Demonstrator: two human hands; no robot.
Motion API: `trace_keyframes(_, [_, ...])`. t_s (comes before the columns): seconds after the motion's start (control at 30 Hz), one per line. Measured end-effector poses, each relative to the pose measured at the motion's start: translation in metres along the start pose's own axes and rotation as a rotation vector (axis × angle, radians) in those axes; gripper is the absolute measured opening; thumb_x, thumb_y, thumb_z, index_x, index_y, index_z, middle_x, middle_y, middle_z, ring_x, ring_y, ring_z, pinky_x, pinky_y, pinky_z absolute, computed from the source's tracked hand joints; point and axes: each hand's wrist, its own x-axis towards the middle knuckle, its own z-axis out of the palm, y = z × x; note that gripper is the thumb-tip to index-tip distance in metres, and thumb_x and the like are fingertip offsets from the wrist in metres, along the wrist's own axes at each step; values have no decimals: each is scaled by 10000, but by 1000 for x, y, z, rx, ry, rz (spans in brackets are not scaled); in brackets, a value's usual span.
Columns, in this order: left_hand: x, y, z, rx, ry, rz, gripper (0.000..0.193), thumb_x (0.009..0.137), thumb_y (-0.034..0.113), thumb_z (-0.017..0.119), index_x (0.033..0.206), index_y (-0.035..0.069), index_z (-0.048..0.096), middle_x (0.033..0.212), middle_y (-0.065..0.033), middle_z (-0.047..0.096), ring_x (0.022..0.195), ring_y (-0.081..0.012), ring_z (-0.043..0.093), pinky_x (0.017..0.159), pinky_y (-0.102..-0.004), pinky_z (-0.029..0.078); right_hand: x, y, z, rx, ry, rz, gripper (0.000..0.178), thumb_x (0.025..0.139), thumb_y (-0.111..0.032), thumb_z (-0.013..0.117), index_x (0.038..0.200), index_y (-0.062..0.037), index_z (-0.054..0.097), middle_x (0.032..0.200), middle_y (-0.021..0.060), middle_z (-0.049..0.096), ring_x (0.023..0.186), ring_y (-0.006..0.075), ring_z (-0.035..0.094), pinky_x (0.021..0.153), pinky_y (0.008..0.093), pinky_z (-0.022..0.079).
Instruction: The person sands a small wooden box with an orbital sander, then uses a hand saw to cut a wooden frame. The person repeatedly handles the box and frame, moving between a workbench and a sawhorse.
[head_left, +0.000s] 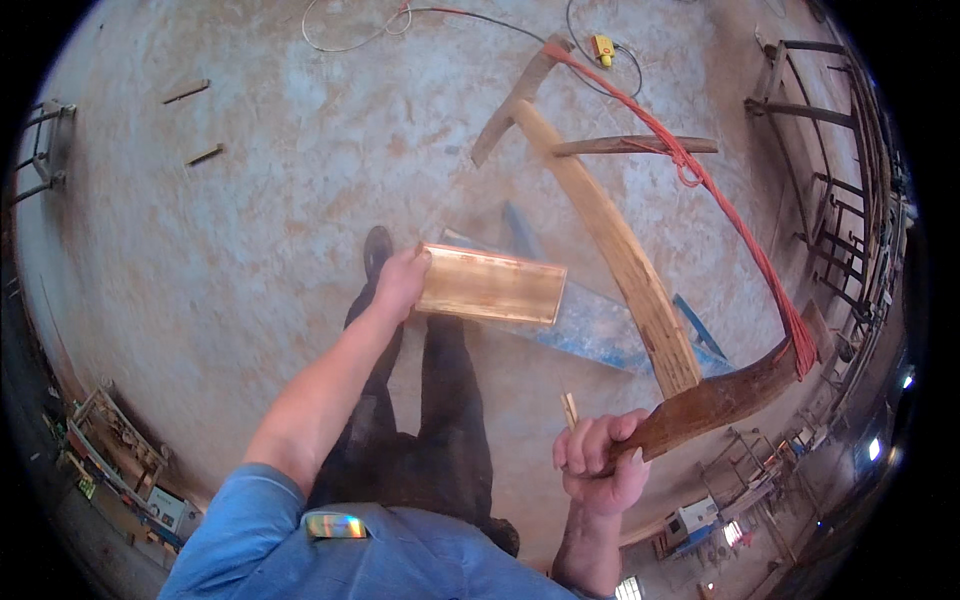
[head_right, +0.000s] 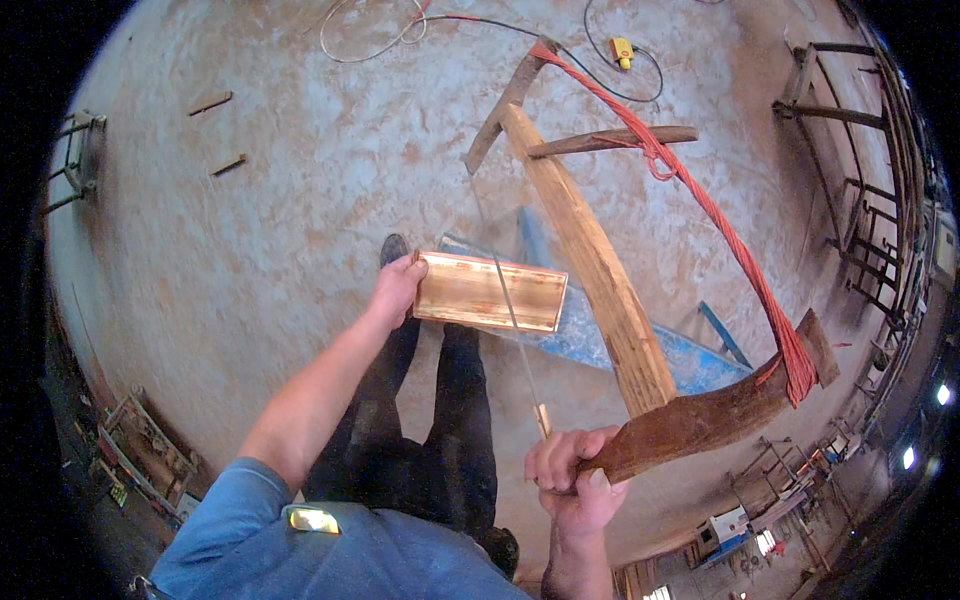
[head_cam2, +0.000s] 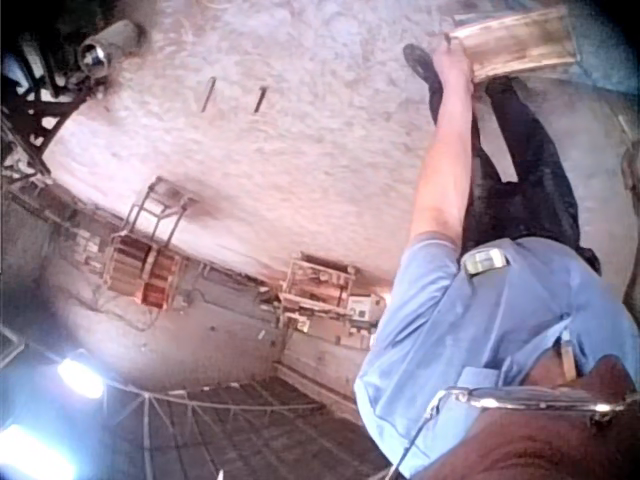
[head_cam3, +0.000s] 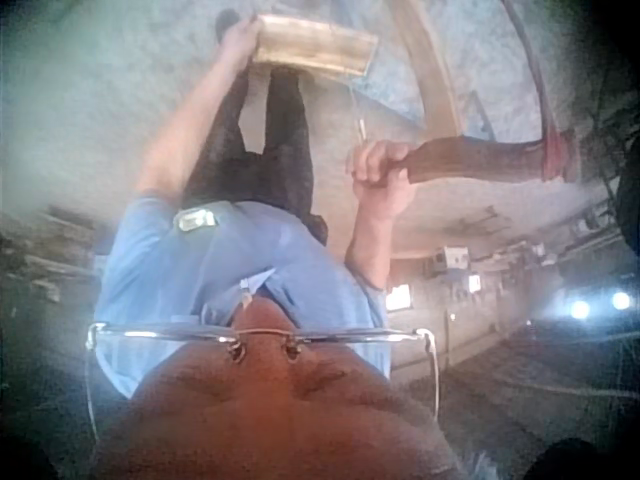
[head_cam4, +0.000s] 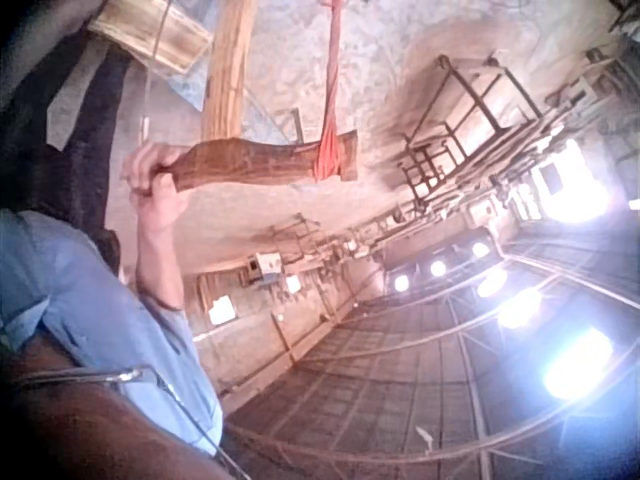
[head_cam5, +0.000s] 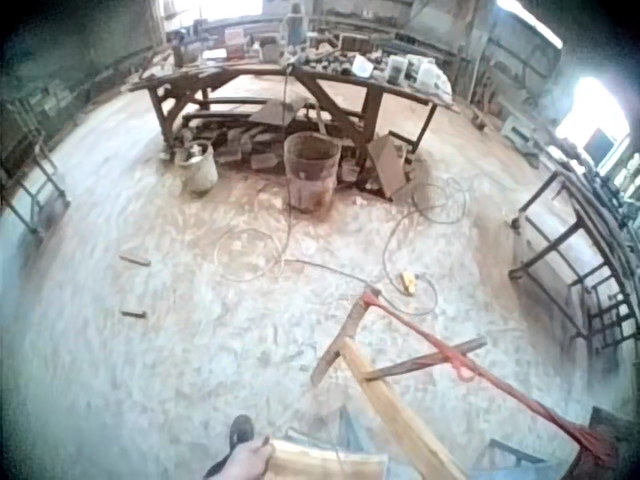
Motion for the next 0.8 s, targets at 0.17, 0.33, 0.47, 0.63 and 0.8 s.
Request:
trace_keyframes(0.17, [16, -24, -4, 121, 27, 95, 403, 974, 146, 553, 1345, -11, 547, 1173, -71, 649, 1011, -129, 580, 889, -288, 473, 0, -1, 5, 24, 15, 24, 335, 911, -332, 672, 1050, -112, 461, 610, 11, 418, 554, 170, 448, 530, 363, 407])
trace_keyframes(0.33, [7, -11, 0, 176, 32, 80, 395, 975, 163, 552, 1329, -13, 562, 1157, -75, 659, 1005, -128, 583, 893, -284, 471, 3, 1, 3, -42, -77, 10, 303, 965, -388, 581, 1107, -141, 476, 628, -9, 388, 535, 147, 416, 512, 330, 386])
trace_keyframes(0.47, [2, -7, -4, 258, 43, 141, 426, 973, 181, 559, 1348, -19, 541, 1177, -79, 659, 1014, -129, 584, 901, -284, 468, 3, 0, 6, -40, -79, 24, 306, 962, -393, 581, 1106, -143, 477, 626, -9, 386, 536, 147, 421, 514, 333, 400])
trace_keyframes(0.63, [0, -5, -1, 289, 29, 152, 459, 969, 191, 569, 1373, -21, 513, 1250, -106, 642, 1067, -150, 587, 925, -290, 459, 6, 1, 2, -57, -77, 30, 309, 961, -399, 579, 1103, -146, 472, 624, -7, 389, 536, 148, 427, 514, 335, 412])
trace_keyframes(0.8, [-6, 4, 1, 247, 9, 83, 453, 966, 199, 580, 1365, -11, 527, 1218, -100, 655, 1050, -151, 591, 924, -291, 457, 6, 2, 0, -58, -71, 43, 304, 961, -394, 580, 1098, -147, 467, 624, -5, 394, 536, 147, 428, 515, 334, 408])
